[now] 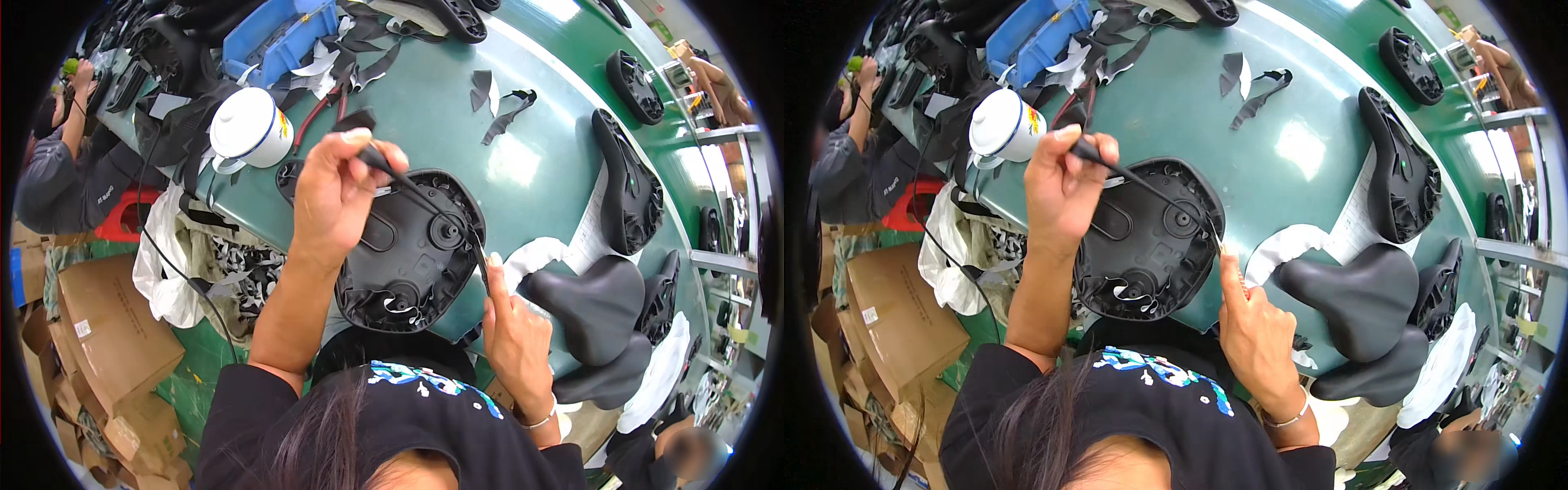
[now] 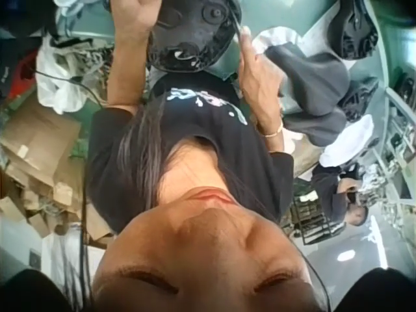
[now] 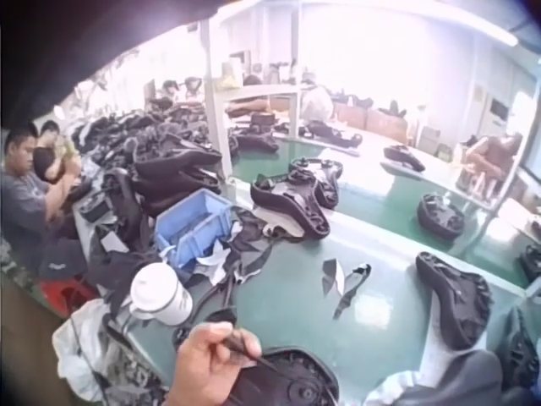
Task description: Trimming excess leather or synthetic material from the underside of bicycle seats using a utility knife.
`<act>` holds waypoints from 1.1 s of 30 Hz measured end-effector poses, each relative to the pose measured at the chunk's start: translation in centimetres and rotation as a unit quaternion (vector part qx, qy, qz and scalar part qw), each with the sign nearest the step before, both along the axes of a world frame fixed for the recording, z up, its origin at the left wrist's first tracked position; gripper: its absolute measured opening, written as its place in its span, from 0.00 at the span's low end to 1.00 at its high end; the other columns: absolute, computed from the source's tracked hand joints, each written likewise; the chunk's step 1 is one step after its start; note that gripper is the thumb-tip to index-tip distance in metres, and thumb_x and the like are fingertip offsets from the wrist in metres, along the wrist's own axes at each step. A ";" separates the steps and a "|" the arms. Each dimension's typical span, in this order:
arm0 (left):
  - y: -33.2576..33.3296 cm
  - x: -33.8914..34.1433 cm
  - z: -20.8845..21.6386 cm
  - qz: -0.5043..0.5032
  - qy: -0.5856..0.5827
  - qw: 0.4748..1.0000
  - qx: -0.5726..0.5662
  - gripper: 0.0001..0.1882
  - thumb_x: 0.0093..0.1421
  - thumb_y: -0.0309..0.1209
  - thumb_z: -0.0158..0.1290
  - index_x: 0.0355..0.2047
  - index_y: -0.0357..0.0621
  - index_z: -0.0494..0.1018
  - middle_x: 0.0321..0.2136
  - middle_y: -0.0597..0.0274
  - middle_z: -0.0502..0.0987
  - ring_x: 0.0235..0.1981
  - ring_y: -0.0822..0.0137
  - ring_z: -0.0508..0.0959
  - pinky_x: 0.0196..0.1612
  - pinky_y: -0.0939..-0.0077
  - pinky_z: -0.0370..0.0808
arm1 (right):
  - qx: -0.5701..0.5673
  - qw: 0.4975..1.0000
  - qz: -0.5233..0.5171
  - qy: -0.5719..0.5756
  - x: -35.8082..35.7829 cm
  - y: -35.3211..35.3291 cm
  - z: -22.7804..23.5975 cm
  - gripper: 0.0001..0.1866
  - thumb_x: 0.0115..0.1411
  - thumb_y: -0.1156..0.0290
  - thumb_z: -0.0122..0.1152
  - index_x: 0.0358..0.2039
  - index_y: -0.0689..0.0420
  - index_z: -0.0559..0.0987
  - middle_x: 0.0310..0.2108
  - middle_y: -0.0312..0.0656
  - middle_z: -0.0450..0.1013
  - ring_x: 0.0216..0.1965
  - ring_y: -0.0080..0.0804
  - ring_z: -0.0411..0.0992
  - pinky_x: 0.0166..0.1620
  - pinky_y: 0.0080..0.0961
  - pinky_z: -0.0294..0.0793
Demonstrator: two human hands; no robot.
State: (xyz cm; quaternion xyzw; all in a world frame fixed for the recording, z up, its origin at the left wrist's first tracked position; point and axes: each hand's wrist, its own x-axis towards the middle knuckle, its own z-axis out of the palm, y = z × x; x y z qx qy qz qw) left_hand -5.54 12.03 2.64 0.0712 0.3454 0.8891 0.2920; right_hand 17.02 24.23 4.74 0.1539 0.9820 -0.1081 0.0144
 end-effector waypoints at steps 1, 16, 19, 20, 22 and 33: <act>0.2 0.2 0.1 -0.067 0.017 0.996 0.060 0.16 0.57 0.30 0.47 0.13 0.38 0.66 0.23 0.44 0.76 0.19 0.70 0.70 0.21 0.80 0.64 | 0.011 1.000 -0.023 -0.008 -0.3 -0.2 0.7 0.32 0.55 0.74 0.56 0.62 0.49 0.62 0.18 0.43 0.66 0.16 0.40 0.66 0.21 0.35 0.63; 3.4 -1.9 -0.1 0.171 0.709 0.553 -0.404 0.09 0.45 0.29 0.59 0.14 0.42 0.72 0.18 0.63 0.68 0.23 0.60 0.65 0.32 0.69 0.65 | 0.104 0.994 -0.009 0.041 -4.6 0.9 1.2 0.27 0.57 0.70 0.53 0.59 0.53 0.65 0.13 0.41 0.69 0.11 0.39 0.66 0.18 0.36 0.63; 2.5 -3.4 -1.0 0.222 0.501 0.724 -0.420 0.15 0.49 0.35 0.58 0.11 0.43 0.71 0.18 0.63 0.68 0.25 0.63 0.66 0.34 0.69 0.64 | 0.046 0.996 -0.034 -0.062 -1.8 -1.4 2.7 0.31 0.55 0.69 0.55 0.60 0.49 0.64 0.16 0.43 0.71 0.15 0.44 0.68 0.21 0.38 0.63; 1.9 -3.5 -1.1 0.128 0.354 0.844 -0.382 0.18 0.54 0.43 0.57 0.17 0.42 0.74 0.23 0.61 0.72 0.31 0.69 0.68 0.39 0.75 0.64 | 0.077 0.994 -0.026 -0.071 -1.3 -1.7 2.9 0.31 0.54 0.69 0.56 0.61 0.46 0.64 0.14 0.42 0.70 0.15 0.44 0.69 0.21 0.38 0.63; 0.6 -2.9 -0.2 0.074 0.237 0.916 -0.317 0.20 0.57 0.46 0.55 0.22 0.40 0.76 0.28 0.60 0.74 0.37 0.70 0.69 0.43 0.77 0.64 | 0.091 0.994 0.011 -0.059 -2.2 0.6 3.6 0.30 0.53 0.69 0.56 0.59 0.44 0.66 0.15 0.42 0.71 0.16 0.43 0.70 0.21 0.38 0.64; -7.9 -1.1 2.6 0.006 0.141 0.989 0.045 0.23 0.70 0.40 0.33 0.19 0.42 0.62 0.12 0.64 0.65 0.17 0.69 0.69 0.41 0.64 0.70 | 0.096 0.968 0.221 -0.073 -6.0 7.7 5.5 0.26 0.57 0.70 0.54 0.57 0.38 0.70 0.16 0.39 0.64 0.19 0.37 0.65 0.28 0.34 0.62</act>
